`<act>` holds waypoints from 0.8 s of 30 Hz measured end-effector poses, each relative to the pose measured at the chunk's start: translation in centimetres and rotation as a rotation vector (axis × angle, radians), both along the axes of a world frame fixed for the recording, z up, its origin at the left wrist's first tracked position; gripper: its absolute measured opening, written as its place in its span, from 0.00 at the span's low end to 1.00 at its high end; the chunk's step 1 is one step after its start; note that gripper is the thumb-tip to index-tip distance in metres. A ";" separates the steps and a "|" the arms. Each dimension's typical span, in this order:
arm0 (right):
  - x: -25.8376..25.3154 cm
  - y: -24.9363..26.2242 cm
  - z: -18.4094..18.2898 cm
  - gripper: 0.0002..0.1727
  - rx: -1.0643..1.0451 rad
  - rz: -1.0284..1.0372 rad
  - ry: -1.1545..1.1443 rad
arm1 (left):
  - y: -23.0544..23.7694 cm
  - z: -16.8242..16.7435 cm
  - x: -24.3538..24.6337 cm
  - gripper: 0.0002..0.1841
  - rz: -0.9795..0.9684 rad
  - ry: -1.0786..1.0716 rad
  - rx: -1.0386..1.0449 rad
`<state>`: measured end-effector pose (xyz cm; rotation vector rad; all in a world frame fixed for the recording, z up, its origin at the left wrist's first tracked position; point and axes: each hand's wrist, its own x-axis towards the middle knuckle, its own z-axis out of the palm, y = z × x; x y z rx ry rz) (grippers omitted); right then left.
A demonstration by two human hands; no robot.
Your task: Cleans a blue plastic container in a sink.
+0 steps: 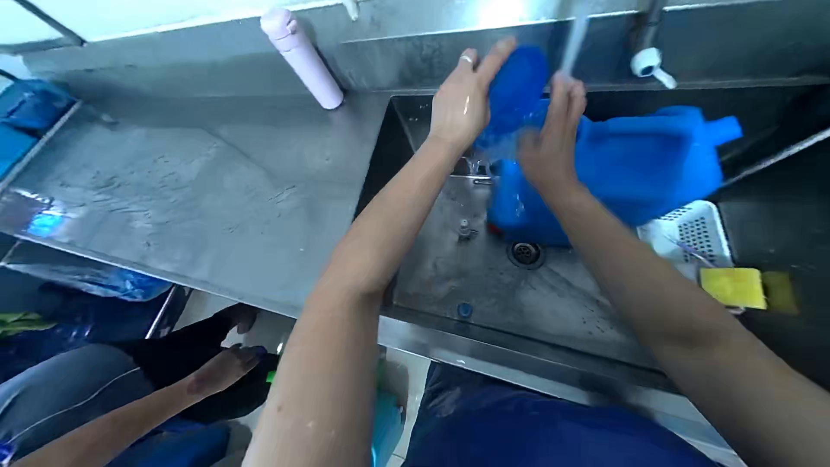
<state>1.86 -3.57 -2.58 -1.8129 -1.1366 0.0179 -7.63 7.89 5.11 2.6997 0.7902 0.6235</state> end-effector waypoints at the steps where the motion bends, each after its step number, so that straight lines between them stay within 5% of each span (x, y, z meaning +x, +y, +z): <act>1: -3.3 0.0 -2.1 0.41 -0.030 0.104 -0.093 | 1.5 -0.4 -2.5 0.32 -0.012 0.025 0.101; 4: -12.2 0.8 -11.6 0.36 -0.504 0.574 -0.130 | 7.4 -2.9 -10.4 0.32 0.222 -0.038 -0.060; 6: -15.5 2.0 -19.2 0.40 -0.907 0.855 -0.102 | 11.6 -5.3 -15.7 0.32 0.406 -0.268 -0.296; 9: -16.7 0.2 -30.4 0.26 -1.246 0.891 0.091 | 15.9 -8.7 -24.0 0.38 0.623 -0.608 -0.596; 11: -16.5 -3.1 -36.6 0.26 -1.379 0.779 0.255 | 15.4 -9.1 -30.9 0.52 0.696 -0.449 -0.679; 14: -16.0 -4.9 -40.1 0.27 -1.509 0.819 0.292 | 10.2 -10.7 -38.6 0.68 0.567 0.102 -0.522; 17: -14.1 -3.1 -35.7 0.23 -1.547 0.937 0.216 | 5.3 -12.9 -36.1 0.75 0.295 0.416 -0.226; 19: -12.6 0.0 -28.9 0.21 -1.438 0.813 0.320 | 7.1 -12.5 -30.9 0.72 0.225 0.512 -0.221; 24: -7.3 3.8 -9.5 0.16 -0.744 0.482 0.658 | 16.2 -12.5 -17.5 0.61 0.333 0.527 -0.236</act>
